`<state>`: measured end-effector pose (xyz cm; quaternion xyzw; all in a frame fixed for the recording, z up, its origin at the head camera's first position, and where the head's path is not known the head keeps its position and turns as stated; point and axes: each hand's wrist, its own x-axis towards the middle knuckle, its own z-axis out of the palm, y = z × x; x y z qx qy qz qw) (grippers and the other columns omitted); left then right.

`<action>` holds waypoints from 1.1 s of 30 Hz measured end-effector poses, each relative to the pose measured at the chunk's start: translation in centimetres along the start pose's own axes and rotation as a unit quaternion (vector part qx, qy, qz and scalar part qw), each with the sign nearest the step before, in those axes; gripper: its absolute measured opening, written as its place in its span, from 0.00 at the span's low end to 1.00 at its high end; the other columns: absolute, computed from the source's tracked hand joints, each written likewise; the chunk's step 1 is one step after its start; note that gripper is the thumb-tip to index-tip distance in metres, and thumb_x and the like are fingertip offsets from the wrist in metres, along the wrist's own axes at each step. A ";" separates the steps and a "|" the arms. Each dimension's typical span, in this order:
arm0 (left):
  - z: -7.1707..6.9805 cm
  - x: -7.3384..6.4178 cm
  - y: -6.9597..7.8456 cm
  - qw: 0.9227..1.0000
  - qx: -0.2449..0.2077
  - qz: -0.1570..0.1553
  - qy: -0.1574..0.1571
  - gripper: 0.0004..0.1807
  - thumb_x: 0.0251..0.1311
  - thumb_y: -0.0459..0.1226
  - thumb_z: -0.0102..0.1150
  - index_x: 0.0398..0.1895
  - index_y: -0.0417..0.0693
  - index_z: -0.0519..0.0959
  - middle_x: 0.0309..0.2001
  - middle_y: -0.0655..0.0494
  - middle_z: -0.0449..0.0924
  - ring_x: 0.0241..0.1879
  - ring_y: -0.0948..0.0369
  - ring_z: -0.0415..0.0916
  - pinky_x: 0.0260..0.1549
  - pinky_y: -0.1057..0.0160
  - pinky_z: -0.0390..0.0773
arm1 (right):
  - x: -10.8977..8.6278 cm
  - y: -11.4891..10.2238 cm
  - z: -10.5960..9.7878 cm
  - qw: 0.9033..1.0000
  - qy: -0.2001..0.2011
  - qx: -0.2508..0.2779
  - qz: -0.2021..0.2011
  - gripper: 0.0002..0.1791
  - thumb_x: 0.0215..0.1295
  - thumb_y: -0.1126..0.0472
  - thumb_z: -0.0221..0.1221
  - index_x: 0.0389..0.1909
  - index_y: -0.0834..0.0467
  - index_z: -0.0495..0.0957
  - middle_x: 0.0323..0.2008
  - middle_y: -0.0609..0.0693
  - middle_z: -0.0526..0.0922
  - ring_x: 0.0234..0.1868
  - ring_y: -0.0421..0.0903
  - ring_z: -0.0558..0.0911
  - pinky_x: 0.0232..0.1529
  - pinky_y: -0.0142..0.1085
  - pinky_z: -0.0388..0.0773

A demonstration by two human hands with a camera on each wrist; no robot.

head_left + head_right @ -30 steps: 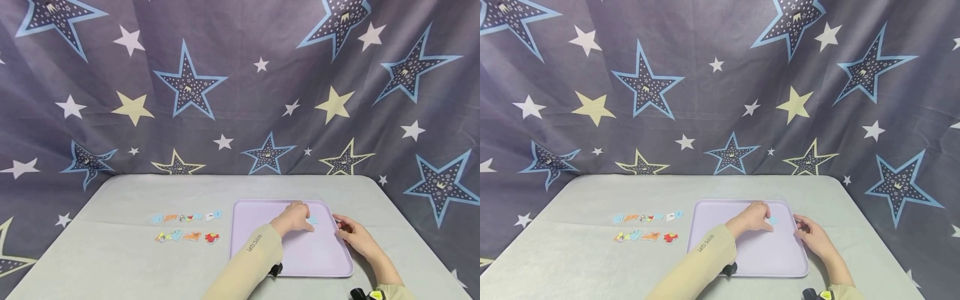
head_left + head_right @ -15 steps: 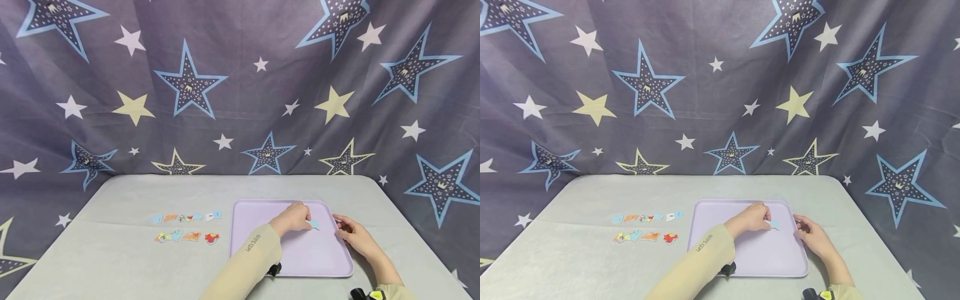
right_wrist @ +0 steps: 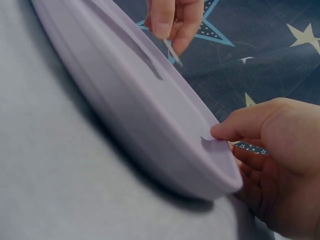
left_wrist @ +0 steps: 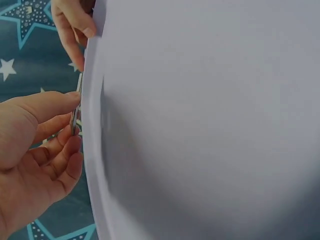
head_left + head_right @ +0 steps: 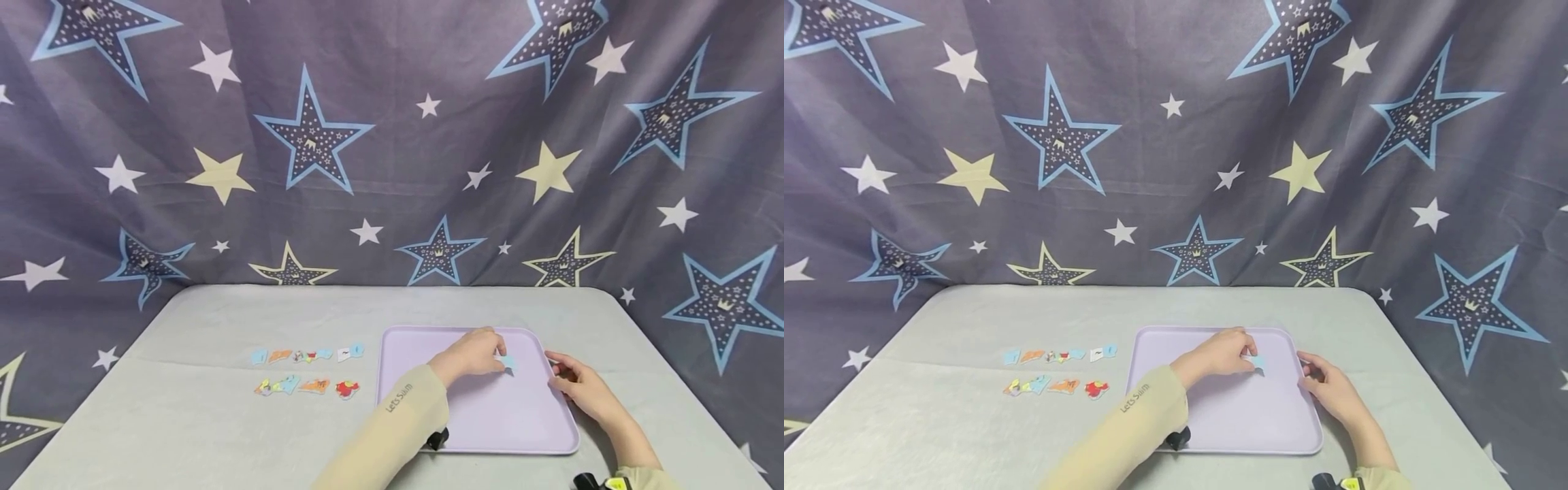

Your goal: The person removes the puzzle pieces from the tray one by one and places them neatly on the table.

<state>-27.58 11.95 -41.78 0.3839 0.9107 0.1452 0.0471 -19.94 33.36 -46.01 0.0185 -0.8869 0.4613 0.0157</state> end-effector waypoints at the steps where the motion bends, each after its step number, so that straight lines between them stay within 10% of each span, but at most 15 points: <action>1: -0.2 -0.3 -0.1 1.000 -0.004 0.001 0.001 0.12 0.50 0.42 0.63 0.40 0.52 0.81 0.32 0.64 0.75 0.34 0.70 0.68 0.33 0.77 0.67 | 0.0 0.0 0.0 1.000 0.000 -0.001 -0.001 0.27 0.56 0.68 0.56 0.58 0.70 0.64 0.37 0.55 0.71 0.23 0.34 0.67 0.22 0.29 0.69; 22: -2.1 -5.7 -2.1 0.997 -0.038 0.045 0.054 0.12 0.50 0.39 0.60 0.40 0.53 0.80 0.34 0.61 0.72 0.33 0.70 0.68 0.34 0.77 0.67 | -0.4 0.4 0.0 1.000 0.007 -0.002 -0.002 0.26 0.56 0.68 0.55 0.57 0.71 0.65 0.35 0.55 0.71 0.23 0.34 0.68 0.22 0.29 0.69; 33: -3.1 -10.1 -4.8 0.993 -0.087 0.017 0.081 0.13 0.49 0.39 0.59 0.41 0.52 0.80 0.34 0.62 0.71 0.34 0.66 0.71 0.34 0.73 0.68 | -0.2 0.0 0.1 1.000 0.000 0.003 -0.001 0.27 0.57 0.68 0.55 0.58 0.71 0.64 0.36 0.55 0.71 0.23 0.34 0.67 0.22 0.29 0.68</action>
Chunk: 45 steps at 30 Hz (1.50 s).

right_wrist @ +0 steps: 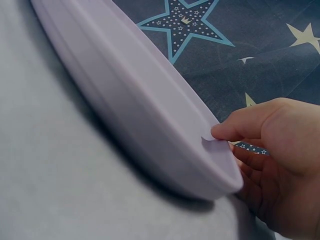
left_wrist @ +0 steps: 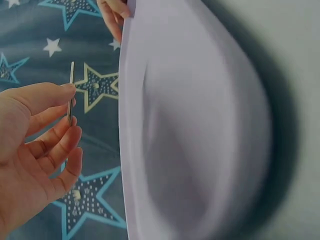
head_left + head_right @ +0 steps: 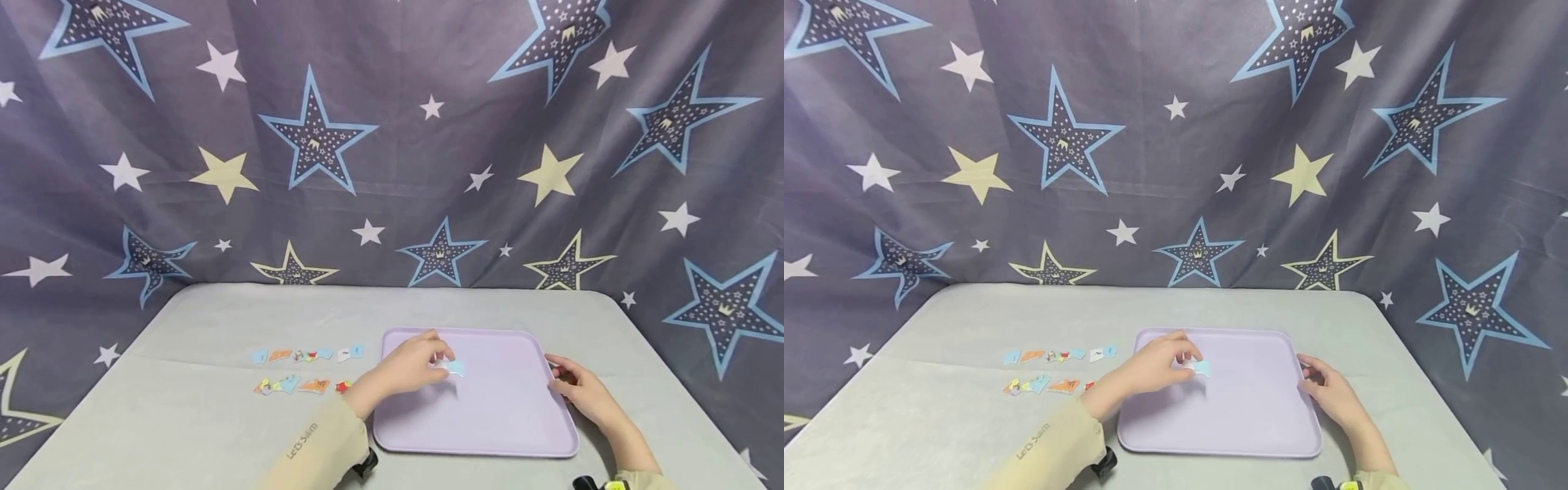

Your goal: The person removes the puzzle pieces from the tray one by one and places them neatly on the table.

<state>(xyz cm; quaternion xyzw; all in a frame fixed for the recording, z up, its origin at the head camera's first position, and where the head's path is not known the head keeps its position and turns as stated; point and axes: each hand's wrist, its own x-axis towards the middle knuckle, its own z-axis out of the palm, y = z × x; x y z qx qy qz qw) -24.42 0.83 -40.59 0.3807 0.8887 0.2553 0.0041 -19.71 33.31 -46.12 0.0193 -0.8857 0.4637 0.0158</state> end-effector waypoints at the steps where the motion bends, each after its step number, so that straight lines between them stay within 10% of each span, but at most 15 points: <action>1: -0.2 -0.3 -0.2 1.000 0.001 -0.003 0.001 0.13 0.49 0.39 0.59 0.41 0.53 0.80 0.34 0.62 0.71 0.34 0.65 0.71 0.34 0.73 0.68 | 0.0 0.0 0.0 1.000 0.001 0.001 0.001 0.27 0.57 0.68 0.55 0.58 0.71 0.64 0.36 0.54 0.71 0.23 0.34 0.67 0.22 0.29 0.68; 45: -5.5 -13.0 -8.0 0.992 0.013 -0.087 0.093 0.11 0.49 0.34 0.62 0.38 0.53 0.79 0.35 0.67 0.72 0.39 0.66 0.73 0.38 0.63 0.75 | 0.0 0.1 0.1 1.000 0.002 0.001 -0.007 0.27 0.57 0.68 0.55 0.58 0.71 0.64 0.35 0.53 0.71 0.23 0.34 0.67 0.21 0.29 0.68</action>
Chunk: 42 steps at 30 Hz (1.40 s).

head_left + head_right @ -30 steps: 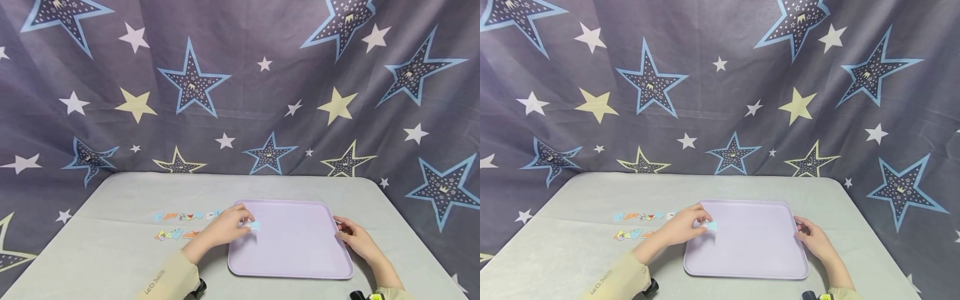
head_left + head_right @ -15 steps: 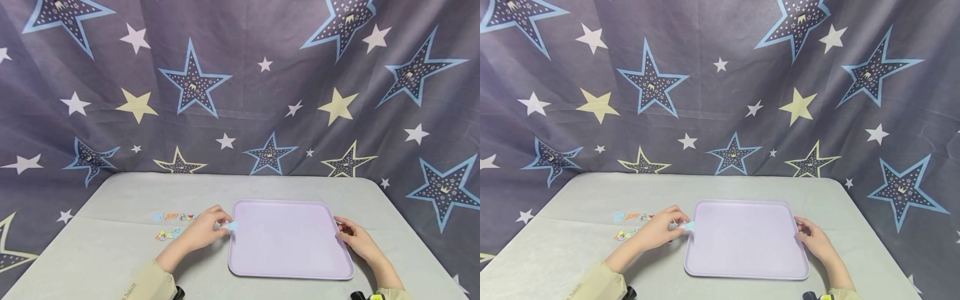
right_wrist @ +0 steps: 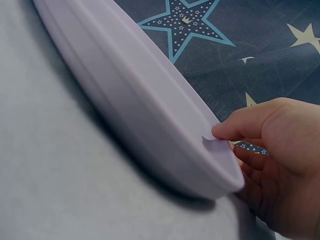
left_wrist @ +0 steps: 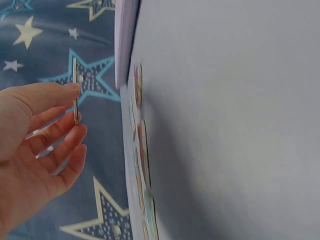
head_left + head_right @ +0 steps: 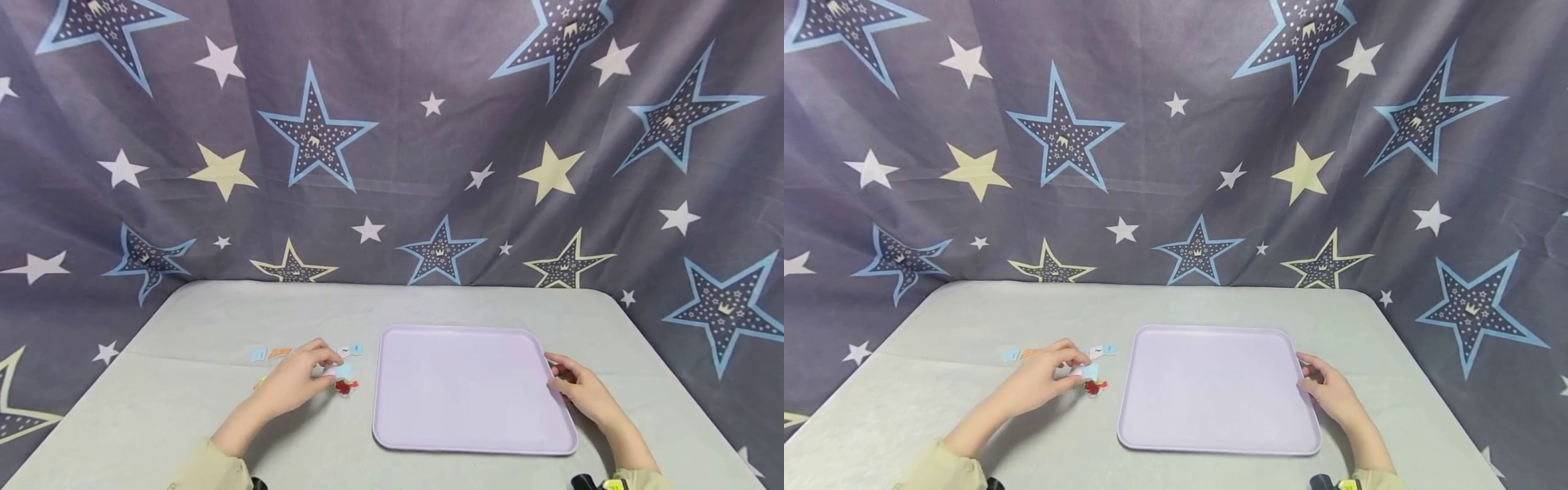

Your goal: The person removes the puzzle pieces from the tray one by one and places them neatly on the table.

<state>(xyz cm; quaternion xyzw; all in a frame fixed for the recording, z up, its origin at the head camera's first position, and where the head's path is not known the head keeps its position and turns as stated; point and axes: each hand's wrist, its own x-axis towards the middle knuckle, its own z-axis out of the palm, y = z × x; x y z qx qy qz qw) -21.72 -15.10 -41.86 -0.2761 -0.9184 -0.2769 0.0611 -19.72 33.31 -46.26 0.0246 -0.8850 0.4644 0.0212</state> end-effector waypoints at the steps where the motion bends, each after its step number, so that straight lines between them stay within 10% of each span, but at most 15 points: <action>1: -0.2 -0.2 -0.3 1.000 0.002 -0.005 0.000 0.11 0.49 0.34 0.63 0.38 0.54 0.79 0.35 0.67 0.72 0.39 0.66 0.73 0.38 0.63 0.75 | 0.0 0.0 0.0 1.000 0.001 -0.001 0.000 0.27 0.57 0.68 0.55 0.58 0.71 0.64 0.36 0.53 0.71 0.23 0.34 0.67 0.21 0.29 0.68; 31: -5.7 -6.7 -7.7 0.988 0.122 -0.088 0.046 0.10 0.43 0.31 0.66 0.33 0.48 0.81 0.33 0.62 0.75 0.34 0.60 0.75 0.35 0.57 0.76 | -0.1 -0.2 0.0 1.000 0.003 -0.005 -0.001 0.27 0.56 0.68 0.55 0.57 0.72 0.64 0.35 0.54 0.71 0.23 0.34 0.67 0.21 0.29 0.68; 42: -6.1 -7.2 -9.5 0.984 0.133 -0.120 0.005 0.09 0.43 0.31 0.65 0.31 0.47 0.81 0.31 0.61 0.73 0.30 0.64 0.69 0.32 0.58 0.73 | 0.0 -0.2 0.0 1.000 0.004 -0.001 0.002 0.26 0.57 0.68 0.55 0.58 0.71 0.64 0.36 0.53 0.71 0.23 0.34 0.67 0.21 0.29 0.68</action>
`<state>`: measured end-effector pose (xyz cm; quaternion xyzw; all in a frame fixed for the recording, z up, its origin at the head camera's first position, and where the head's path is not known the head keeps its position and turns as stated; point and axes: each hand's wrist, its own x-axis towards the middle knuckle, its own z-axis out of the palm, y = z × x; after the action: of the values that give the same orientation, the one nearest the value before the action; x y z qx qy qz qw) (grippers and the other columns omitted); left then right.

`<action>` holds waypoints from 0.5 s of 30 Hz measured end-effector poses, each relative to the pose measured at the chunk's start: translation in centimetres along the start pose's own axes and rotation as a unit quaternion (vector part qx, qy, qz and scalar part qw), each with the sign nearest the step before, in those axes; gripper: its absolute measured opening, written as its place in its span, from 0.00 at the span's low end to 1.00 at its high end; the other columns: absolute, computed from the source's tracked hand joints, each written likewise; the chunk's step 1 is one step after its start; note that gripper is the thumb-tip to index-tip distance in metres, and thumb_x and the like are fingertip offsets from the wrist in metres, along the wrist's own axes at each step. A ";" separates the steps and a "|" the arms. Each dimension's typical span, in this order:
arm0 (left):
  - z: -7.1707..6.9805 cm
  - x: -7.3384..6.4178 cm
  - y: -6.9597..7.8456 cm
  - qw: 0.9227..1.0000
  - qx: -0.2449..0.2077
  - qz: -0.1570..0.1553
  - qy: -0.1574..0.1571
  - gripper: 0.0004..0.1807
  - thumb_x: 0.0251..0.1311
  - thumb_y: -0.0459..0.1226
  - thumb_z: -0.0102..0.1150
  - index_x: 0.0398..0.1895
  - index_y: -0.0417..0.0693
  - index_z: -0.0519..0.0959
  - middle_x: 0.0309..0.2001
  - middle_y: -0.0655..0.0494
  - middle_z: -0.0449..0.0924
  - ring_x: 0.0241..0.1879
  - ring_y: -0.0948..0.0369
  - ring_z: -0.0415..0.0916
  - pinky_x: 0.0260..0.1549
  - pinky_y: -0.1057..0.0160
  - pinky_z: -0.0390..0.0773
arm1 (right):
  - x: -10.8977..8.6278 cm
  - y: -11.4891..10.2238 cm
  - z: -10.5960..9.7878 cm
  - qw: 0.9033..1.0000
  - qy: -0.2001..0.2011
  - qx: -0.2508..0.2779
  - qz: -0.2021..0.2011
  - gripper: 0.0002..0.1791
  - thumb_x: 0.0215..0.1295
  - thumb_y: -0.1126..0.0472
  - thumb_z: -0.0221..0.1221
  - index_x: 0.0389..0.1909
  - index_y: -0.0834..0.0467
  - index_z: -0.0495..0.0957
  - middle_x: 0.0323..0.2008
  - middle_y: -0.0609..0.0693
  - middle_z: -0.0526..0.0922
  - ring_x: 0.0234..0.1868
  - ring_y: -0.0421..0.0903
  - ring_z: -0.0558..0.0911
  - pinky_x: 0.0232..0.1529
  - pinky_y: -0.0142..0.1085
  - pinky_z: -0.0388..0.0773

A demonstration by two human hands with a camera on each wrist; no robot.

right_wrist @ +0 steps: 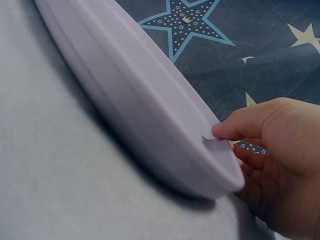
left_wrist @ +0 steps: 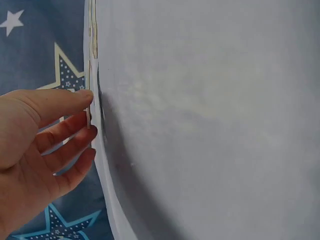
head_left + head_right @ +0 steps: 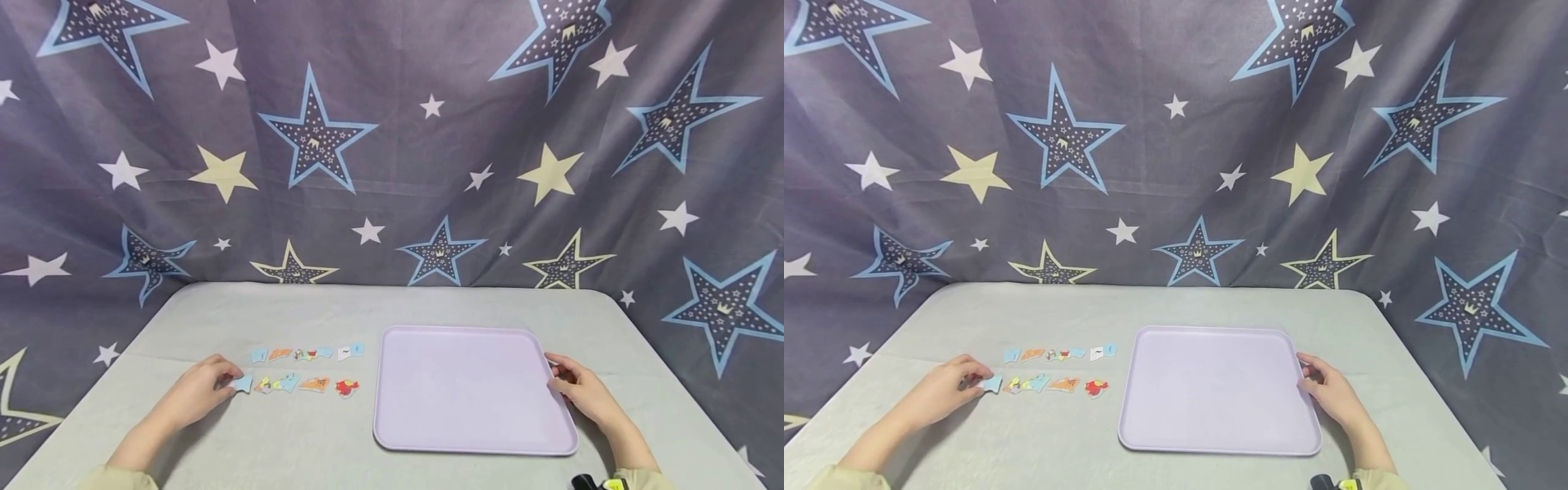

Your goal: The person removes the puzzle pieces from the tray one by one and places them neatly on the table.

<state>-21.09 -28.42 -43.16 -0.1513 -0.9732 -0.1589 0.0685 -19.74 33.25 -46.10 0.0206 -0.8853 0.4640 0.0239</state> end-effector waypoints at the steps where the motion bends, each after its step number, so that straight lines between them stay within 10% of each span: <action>1: 0.0 0.0 -0.1 1.000 -0.002 -0.001 -0.004 0.09 0.43 0.31 0.64 0.31 0.46 0.81 0.31 0.60 0.73 0.30 0.64 0.69 0.32 0.58 0.73 | 0.0 0.0 0.0 1.000 0.000 0.000 0.001 0.27 0.57 0.68 0.55 0.58 0.71 0.64 0.36 0.53 0.71 0.23 0.34 0.67 0.21 0.29 0.68; 15: 0.4 0.3 -0.4 1.000 -0.007 -0.009 -0.028 0.09 0.44 0.29 0.62 0.32 0.44 0.80 0.33 0.57 0.74 0.33 0.58 0.74 0.35 0.53 0.75 | 0.0 -0.1 0.0 1.000 0.001 -0.004 -0.005 0.27 0.56 0.69 0.55 0.57 0.71 0.64 0.36 0.55 0.71 0.24 0.34 0.67 0.22 0.29 0.68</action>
<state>-21.50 -28.57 -43.62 -0.1478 -0.9749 -0.1619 0.0388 -19.71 33.20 -45.98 0.0243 -0.8870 0.4603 0.0266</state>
